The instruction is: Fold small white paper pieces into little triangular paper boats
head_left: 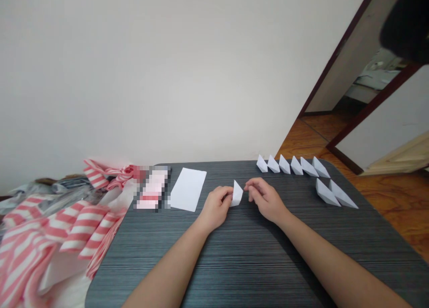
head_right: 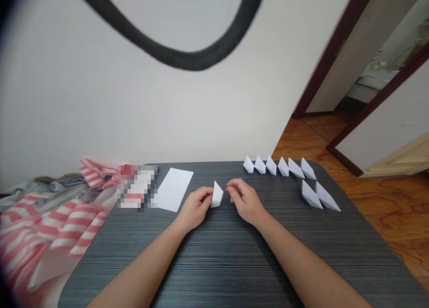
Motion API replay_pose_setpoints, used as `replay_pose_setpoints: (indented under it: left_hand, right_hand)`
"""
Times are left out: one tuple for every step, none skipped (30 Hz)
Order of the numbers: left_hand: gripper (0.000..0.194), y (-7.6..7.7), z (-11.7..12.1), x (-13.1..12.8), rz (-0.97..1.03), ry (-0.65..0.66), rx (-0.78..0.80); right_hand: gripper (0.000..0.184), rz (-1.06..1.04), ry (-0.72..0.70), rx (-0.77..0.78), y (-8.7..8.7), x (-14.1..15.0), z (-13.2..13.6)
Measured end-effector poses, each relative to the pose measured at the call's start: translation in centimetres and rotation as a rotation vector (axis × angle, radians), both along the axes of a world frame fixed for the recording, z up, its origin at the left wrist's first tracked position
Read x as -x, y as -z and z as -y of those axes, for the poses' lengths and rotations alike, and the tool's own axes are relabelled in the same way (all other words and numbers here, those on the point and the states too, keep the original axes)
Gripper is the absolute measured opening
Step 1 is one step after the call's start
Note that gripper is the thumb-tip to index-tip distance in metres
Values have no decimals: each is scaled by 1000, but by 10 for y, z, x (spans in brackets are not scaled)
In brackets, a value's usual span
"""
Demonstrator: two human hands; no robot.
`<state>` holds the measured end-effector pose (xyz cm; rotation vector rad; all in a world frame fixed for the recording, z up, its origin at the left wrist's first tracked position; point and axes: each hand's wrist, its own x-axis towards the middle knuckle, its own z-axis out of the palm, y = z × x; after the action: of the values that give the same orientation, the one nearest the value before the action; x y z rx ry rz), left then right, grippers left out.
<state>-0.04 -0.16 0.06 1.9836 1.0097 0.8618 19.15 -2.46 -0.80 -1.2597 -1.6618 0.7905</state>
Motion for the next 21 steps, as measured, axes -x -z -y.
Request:
replay_pose_setpoints:
  left_hand:
    - [21,0,0,0,-28,16,-40]
    - [21,-1,1,0,-53,38,-81]
    - [22,-1,1,0,-73,64,-122]
    - [22,-2,2,0,-90,88,-158]
    - [23,-2,2,0,-104,110,-188]
    - [23,-2,3,0,-115,127,-212]
    - [22,-2,4,0,-123,138,-228]
    - [22,-2,4,0,-125,148,-237]
    - [22,-1,5,0,-121,156,-242]
    - [21,-1,5,0,-110,155,-245]
    - [20,-1,4,0,-91,133,-251]
    - [19,0,4,1,-66,83,-260]
    - [19,0,3,1,-36,8,-274]
    - [19,1,2,2,-5,-81,-288]
    - [20,2,1,3,23,-168,-296]
    - [20,2,0,3,42,-239,-293]
    - [19,3,0,4,50,-285,-277]
    - [18,4,0,4,45,-302,-246]
    - [18,5,0,4,31,-305,-206]
    - [18,5,0,3,11,-292,-164]
    - [18,6,1,3,-16,-262,-123]
  right_hand:
    - [24,4,-7,-32,0,-2,0]
    - [29,23,-30,-74,0,-3,-1]
    - [33,56,-63,-122,-1,-5,-1]
    - [35,101,-106,-163,-2,-5,-1]
    - [35,150,-146,-194,-3,-6,-1]
    - [33,194,-173,-213,-5,-6,0]
    - [29,229,-187,-221,-6,-6,0]
    - [24,256,-186,-219,-8,-6,1]
    - [19,273,-176,-214,-9,-6,1]
    - [15,284,-161,-205,-11,-6,2]
    - [12,293,-144,-197,-11,-6,2]
    - [12,302,-128,-190,-12,-7,2]
    - [11,310,-109,-184,-11,-8,2]
    - [11,318,-86,-181,-10,-10,1]
    - [10,328,-60,-178,-9,-11,1]
    - [10,338,-32,-175,-7,-13,0]
    - [10,351,-6,-171,-6,-14,-1]
    - [10,363,15,-168,-4,-16,-2]
    - [10,373,32,-166,-3,-16,-3]
    - [11,385,43,-164,-2,-17,-3]
    - [11,397,52,-164,-2,-17,-4]
